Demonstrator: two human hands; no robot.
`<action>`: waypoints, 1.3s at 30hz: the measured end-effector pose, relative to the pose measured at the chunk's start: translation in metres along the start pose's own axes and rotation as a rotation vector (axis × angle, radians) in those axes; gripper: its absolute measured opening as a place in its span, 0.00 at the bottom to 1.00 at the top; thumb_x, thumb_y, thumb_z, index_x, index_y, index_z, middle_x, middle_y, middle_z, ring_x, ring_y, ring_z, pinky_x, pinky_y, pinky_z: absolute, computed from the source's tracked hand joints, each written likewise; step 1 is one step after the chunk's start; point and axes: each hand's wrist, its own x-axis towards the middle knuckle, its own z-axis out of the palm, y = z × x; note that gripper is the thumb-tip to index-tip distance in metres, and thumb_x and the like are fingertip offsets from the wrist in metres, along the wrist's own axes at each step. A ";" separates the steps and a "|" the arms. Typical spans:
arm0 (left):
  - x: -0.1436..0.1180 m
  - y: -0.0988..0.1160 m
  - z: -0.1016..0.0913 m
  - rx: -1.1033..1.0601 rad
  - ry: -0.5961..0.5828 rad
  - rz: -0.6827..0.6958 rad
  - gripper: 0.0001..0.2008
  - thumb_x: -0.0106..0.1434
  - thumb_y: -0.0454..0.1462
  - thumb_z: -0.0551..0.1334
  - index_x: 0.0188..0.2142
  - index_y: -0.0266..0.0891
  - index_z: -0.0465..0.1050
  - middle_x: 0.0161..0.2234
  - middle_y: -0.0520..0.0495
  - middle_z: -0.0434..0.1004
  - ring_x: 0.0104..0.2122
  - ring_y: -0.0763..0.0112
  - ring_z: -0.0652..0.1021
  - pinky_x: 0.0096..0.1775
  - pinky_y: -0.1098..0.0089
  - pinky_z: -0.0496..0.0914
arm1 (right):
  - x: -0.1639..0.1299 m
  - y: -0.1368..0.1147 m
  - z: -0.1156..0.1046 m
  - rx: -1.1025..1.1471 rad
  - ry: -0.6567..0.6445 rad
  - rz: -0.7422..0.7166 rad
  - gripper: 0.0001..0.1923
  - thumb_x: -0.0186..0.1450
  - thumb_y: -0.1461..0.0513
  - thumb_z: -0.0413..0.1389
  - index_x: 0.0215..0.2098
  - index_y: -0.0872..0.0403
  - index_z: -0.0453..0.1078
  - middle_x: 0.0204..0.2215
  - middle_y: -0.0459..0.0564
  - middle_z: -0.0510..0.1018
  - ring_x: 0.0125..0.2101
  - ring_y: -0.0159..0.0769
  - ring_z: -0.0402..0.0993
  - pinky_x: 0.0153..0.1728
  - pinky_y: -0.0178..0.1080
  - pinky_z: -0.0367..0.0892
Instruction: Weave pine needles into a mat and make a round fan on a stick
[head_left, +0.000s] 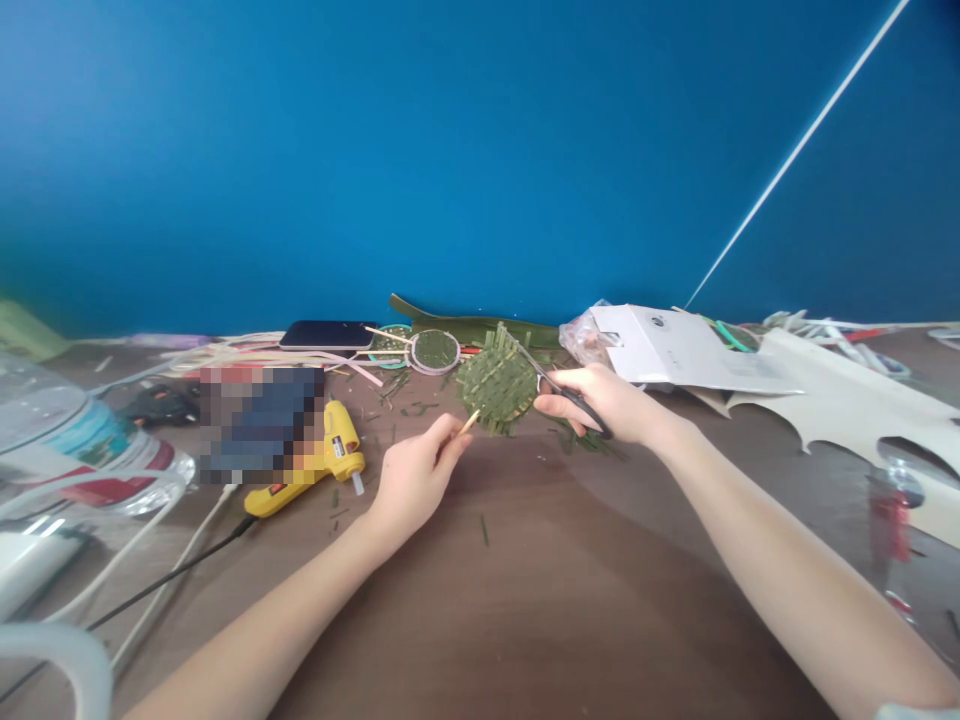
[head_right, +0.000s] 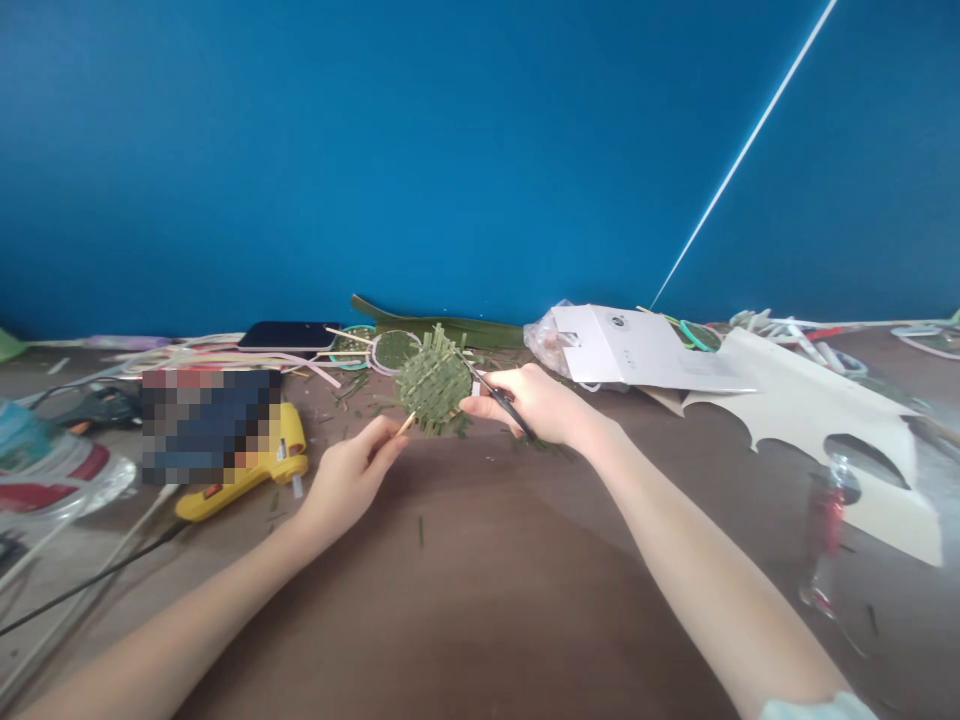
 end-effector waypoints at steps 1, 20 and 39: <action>0.000 0.000 0.000 0.011 0.005 0.002 0.11 0.62 0.44 0.49 0.29 0.43 0.64 0.17 0.57 0.61 0.19 0.73 0.65 0.26 0.75 0.55 | 0.000 0.000 0.000 -0.003 0.002 -0.001 0.23 0.59 0.42 0.49 0.25 0.53 0.62 0.11 0.41 0.66 0.15 0.30 0.64 0.21 0.34 0.56; 0.003 -0.007 0.002 0.048 0.056 0.033 0.11 0.64 0.42 0.48 0.30 0.42 0.64 0.21 0.54 0.67 0.23 0.71 0.69 0.28 0.74 0.57 | 0.000 0.001 -0.002 -0.015 -0.003 0.017 0.23 0.58 0.43 0.52 0.22 0.53 0.62 0.10 0.40 0.63 0.14 0.28 0.60 0.19 0.33 0.54; 0.008 -0.018 0.007 0.054 0.097 0.169 0.09 0.66 0.37 0.48 0.30 0.41 0.62 0.32 0.50 0.70 0.35 0.68 0.71 0.36 0.71 0.62 | -0.001 -0.001 -0.004 -0.012 -0.082 0.037 0.23 0.57 0.43 0.52 0.23 0.53 0.62 0.12 0.41 0.66 0.16 0.29 0.64 0.21 0.33 0.56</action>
